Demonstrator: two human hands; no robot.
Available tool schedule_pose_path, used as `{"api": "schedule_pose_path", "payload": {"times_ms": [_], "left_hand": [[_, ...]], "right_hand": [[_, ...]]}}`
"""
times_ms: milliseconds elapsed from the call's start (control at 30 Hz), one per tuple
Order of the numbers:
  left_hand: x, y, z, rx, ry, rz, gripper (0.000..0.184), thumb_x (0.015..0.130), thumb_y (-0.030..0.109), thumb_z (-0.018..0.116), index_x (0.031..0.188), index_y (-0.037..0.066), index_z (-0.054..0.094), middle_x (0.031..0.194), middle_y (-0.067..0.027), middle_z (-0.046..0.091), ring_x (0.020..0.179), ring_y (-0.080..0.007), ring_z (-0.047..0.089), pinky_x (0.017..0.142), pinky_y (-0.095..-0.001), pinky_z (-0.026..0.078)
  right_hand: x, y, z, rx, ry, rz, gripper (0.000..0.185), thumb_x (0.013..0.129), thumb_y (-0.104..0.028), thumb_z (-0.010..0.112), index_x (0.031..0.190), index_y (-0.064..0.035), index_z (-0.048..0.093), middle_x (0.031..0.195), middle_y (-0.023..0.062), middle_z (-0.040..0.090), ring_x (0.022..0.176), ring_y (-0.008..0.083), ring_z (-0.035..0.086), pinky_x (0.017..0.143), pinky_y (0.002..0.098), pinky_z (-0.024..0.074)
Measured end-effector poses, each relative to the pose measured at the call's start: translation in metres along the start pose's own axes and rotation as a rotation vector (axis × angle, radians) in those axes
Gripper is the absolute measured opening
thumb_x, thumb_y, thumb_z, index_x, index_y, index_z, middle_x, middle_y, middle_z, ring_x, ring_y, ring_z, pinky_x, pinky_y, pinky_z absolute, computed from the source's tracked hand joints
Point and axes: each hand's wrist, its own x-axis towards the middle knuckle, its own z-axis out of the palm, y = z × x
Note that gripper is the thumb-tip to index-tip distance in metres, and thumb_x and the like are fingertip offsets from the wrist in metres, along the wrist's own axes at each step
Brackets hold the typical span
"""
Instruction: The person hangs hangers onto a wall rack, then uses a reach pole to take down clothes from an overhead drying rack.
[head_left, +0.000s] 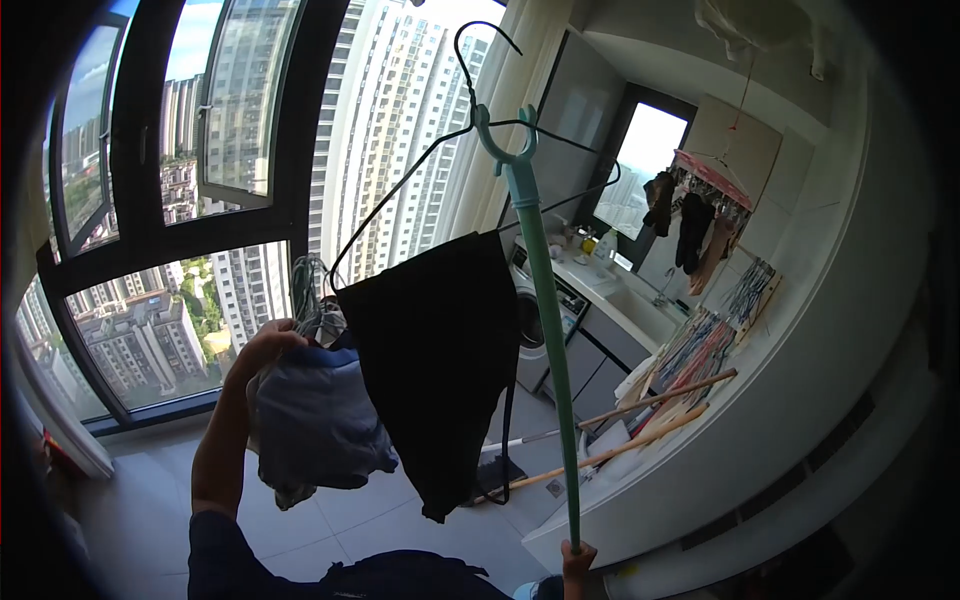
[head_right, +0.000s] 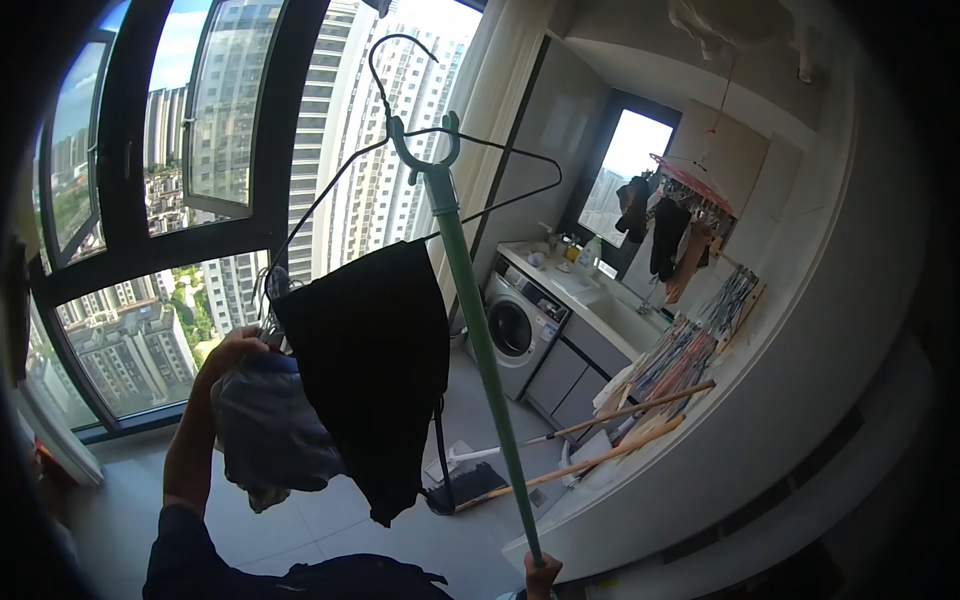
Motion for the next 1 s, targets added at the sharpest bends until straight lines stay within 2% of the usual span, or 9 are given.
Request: {"api": "schedule_pose_path", "payload": {"times_ms": [133,233,300,533,600,733,867,900,1000], "left_hand": [[0.023,0.034,0.005,-0.150,-0.031,0.126,0.027,0.071,0.011,0.074,0.087,0.003,0.054,0.081,-0.0039,0.058,0.071,-0.0118,0.058,0.063,-0.0244,0.045],[-0.014,0.076,0.057,0.173,0.043,0.407,0.043,0.069,0.019,0.070,0.105,-0.001,0.058,0.087,-0.0030,0.061,0.074,-0.0072,0.056,0.066,-0.0205,0.044],[-0.001,0.094,0.055,-0.044,-0.211,0.231,0.049,0.066,0.018,0.072,0.108,0.000,0.057,0.087,-0.0021,0.061,0.073,-0.0075,0.056,0.065,-0.0203,0.043],[-0.021,0.078,0.095,-0.085,-0.307,0.129,0.062,0.058,0.023,0.079,0.110,-0.002,0.056,0.087,-0.0006,0.061,0.074,-0.0067,0.056,0.064,-0.0189,0.041],[-0.018,0.053,0.096,-0.045,-0.279,0.061,0.070,0.060,0.025,0.079,0.117,-0.006,0.054,0.100,-0.0080,0.063,0.087,-0.0130,0.060,0.079,-0.0218,0.044],[-0.046,0.038,0.114,-0.008,-0.234,-0.149,0.068,0.067,0.020,0.071,0.125,-0.009,0.050,0.112,-0.0150,0.062,0.099,-0.0184,0.060,0.092,-0.0255,0.042],[-0.055,-0.006,0.134,-0.419,-0.342,-0.183,0.035,0.078,0.014,0.059,0.107,-0.005,0.057,0.096,-0.0087,0.063,0.082,-0.0142,0.059,0.082,-0.0263,0.047],[-0.049,-0.034,0.124,-0.513,-0.427,-0.140,0.040,0.088,0.028,0.056,0.111,-0.005,0.055,0.100,-0.0108,0.063,0.091,-0.0157,0.059,0.086,-0.0288,0.045],[-0.077,-0.028,0.141,-0.598,-0.407,-0.259,0.058,0.094,0.048,0.051,0.117,-0.005,0.052,0.107,-0.0127,0.062,0.098,-0.0172,0.058,0.090,-0.0315,0.044]], "right_hand": [[-0.068,0.097,-0.013,-0.245,-0.103,0.039,0.039,0.077,-0.014,0.062,0.052,-0.0016,0.034,0.047,0.0100,0.028,0.045,0.0139,0.032,0.045,0.0380,0.0261],[-0.094,0.103,-0.016,-0.354,-0.150,0.010,0.035,0.078,-0.014,0.061,0.056,-0.0018,0.038,0.049,0.0102,0.033,0.047,0.0155,0.036,0.047,0.0381,0.0287],[-0.109,0.101,-0.019,-0.399,-0.174,-0.014,0.032,0.079,-0.015,0.061,0.059,-0.0019,0.041,0.051,0.0103,0.036,0.049,0.0166,0.038,0.048,0.0382,0.0304],[-0.143,0.107,-0.031,-0.508,-0.249,-0.051,0.022,0.083,-0.016,0.060,0.068,-0.0024,0.050,0.058,0.0108,0.046,0.054,0.0206,0.046,0.052,0.0386,0.0363],[-0.151,0.108,-0.038,-0.537,-0.272,-0.053,0.020,0.084,-0.017,0.060,0.071,-0.0026,0.053,0.060,0.0109,0.049,0.056,0.0217,0.048,0.053,0.0387,0.0380],[-0.172,0.113,-0.059,-0.594,-0.308,-0.043,0.018,0.086,-0.018,0.059,0.076,-0.0028,0.059,0.064,0.0112,0.055,0.059,0.0239,0.053,0.056,0.0388,0.0414],[-0.195,0.120,-0.097,-0.671,-0.355,-0.022,0.017,0.088,-0.019,0.059,0.082,-0.0031,0.064,0.068,0.0115,0.060,0.062,0.0261,0.057,0.058,0.0390,0.0449],[-0.200,0.120,-0.108,-0.692,-0.369,-0.010,0.018,0.088,-0.019,0.059,0.083,-0.0032,0.065,0.069,0.0115,0.062,0.063,0.0267,0.059,0.059,0.0391,0.0457],[-0.216,0.119,-0.137,-0.748,-0.363,0.027,0.020,0.090,-0.020,0.058,0.087,-0.0034,0.069,0.071,0.0117,0.066,0.065,0.0284,0.062,0.061,0.0392,0.0483]]}}
